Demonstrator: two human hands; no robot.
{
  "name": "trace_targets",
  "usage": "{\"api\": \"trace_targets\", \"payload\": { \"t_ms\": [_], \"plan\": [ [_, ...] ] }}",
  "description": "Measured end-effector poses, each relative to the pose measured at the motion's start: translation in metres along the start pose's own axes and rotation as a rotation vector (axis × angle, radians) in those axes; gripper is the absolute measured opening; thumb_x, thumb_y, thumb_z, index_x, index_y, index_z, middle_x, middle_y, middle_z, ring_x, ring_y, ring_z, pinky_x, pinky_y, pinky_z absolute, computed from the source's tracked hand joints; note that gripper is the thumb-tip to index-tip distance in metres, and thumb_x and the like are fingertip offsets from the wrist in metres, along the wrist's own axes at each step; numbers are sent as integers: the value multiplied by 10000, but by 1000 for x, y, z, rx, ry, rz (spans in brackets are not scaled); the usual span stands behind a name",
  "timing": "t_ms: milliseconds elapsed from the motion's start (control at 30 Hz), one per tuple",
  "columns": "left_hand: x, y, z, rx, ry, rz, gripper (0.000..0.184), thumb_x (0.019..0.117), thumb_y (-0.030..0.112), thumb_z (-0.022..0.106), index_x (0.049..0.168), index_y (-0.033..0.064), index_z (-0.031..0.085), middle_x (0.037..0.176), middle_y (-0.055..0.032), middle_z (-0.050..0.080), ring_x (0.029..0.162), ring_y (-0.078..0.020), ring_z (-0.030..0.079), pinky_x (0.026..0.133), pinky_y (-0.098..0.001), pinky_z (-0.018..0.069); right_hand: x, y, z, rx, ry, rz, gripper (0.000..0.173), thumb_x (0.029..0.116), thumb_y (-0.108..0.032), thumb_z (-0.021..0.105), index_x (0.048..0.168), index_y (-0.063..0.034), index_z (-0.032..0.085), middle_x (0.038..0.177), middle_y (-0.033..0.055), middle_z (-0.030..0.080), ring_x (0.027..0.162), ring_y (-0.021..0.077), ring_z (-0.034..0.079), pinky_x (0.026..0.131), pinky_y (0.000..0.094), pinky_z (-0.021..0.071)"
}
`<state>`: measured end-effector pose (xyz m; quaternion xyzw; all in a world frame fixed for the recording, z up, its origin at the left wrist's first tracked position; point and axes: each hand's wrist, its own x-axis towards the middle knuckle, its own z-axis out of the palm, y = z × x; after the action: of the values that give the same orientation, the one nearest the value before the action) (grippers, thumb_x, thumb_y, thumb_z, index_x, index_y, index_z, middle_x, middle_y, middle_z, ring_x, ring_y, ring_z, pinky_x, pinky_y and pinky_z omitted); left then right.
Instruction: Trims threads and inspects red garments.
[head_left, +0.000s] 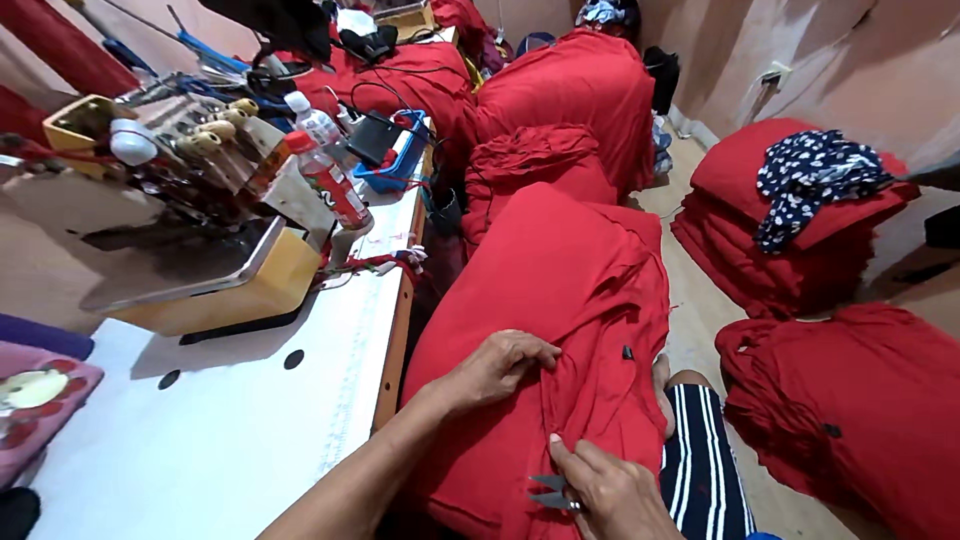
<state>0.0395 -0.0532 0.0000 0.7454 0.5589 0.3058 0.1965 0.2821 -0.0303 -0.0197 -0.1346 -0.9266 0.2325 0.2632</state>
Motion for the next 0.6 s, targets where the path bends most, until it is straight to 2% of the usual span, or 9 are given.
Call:
{"api": "trace_targets", "payload": {
  "t_ms": [100, 167, 200, 233, 267, 300, 400, 500, 600],
  "plan": [
    [-1, 7, -7, -41, -107, -90, 313, 1015, 61, 434, 1105, -38, 717, 1268, -159, 697, 1269, -247, 612, 1135, -443, 372, -1, -9, -6, -15, -87, 60, 389, 769, -38, 742, 1149, 45, 742, 753, 131, 678, 562, 261, 675, 469, 391, 540],
    [-2, 17, -10, -58, -175, -173, 355, 1040, 206, 462, 1145, -37, 698, 1349, -163, 652, 1352, -258, 546, 1193, -534, 246, -1, -15, -11, 6, -160, 107, 418, 805, -28, 727, 1216, 50, 714, 798, 151, 698, 600, 289, 695, 496, 422, 554],
    [-2, 20, -9, -49, -182, -174, 350, 1035, 238, 499, 1126, -43, 687, 1368, -179, 634, 1361, -278, 535, 1187, -552, 247, -1, -16, -14, 9, -170, 114, 435, 802, -30, 729, 1230, 47, 708, 809, 152, 704, 606, 293, 698, 496, 425, 553],
    [-3, 21, -7, -25, -165, -147, 311, 1021, 216, 538, 1088, -52, 681, 1359, -201, 630, 1338, -299, 553, 1163, -522, 316, 0, -15, -16, 11, -166, 116, 444, 795, -34, 734, 1232, 41, 708, 811, 151, 704, 609, 294, 698, 494, 426, 550],
    [-2, 21, -3, -9, -122, -114, 253, 1007, 159, 566, 1040, -62, 682, 1317, -224, 643, 1284, -304, 592, 1117, -446, 411, 2, -12, -17, 12, -147, 116, 437, 788, -42, 740, 1219, 28, 715, 811, 146, 700, 612, 293, 696, 493, 431, 548],
    [-1, 21, 1, -34, -80, -114, 210, 995, 102, 571, 1014, -75, 681, 1282, -240, 649, 1234, -285, 618, 1069, -376, 459, 4, -7, -18, 19, -118, 119, 412, 789, -49, 743, 1195, 13, 726, 819, 144, 696, 620, 295, 695, 496, 441, 548],
    [5, 32, 6, -254, -16, -320, 186, 977, 61, 585, 1072, -75, 667, 1254, -190, 613, 1075, -121, 625, 933, -228, 507, 10, 8, -17, 49, -7, 113, 317, 767, -48, 739, 1082, -11, 744, 829, 129, 689, 620, 280, 688, 484, 449, 542],
    [12, 50, 8, -431, 81, -552, 233, 941, 6, 623, 1164, -62, 611, 1170, -129, 581, 896, -65, 628, 804, -206, 544, 7, 9, -12, 56, 67, 87, 239, 741, -39, 730, 978, -10, 729, 787, 109, 678, 596, 246, 679, 461, 402, 529],
    [17, 62, 4, -577, 84, -729, 415, 944, -10, 612, 1337, -52, 485, 1194, -115, 582, 902, -68, 628, 791, -220, 541, 2, 6, -1, 22, 143, 42, 154, 743, -44, 711, 895, -18, 722, 746, 87, 676, 574, 196, 672, 442, 336, 518]
  ]
}}
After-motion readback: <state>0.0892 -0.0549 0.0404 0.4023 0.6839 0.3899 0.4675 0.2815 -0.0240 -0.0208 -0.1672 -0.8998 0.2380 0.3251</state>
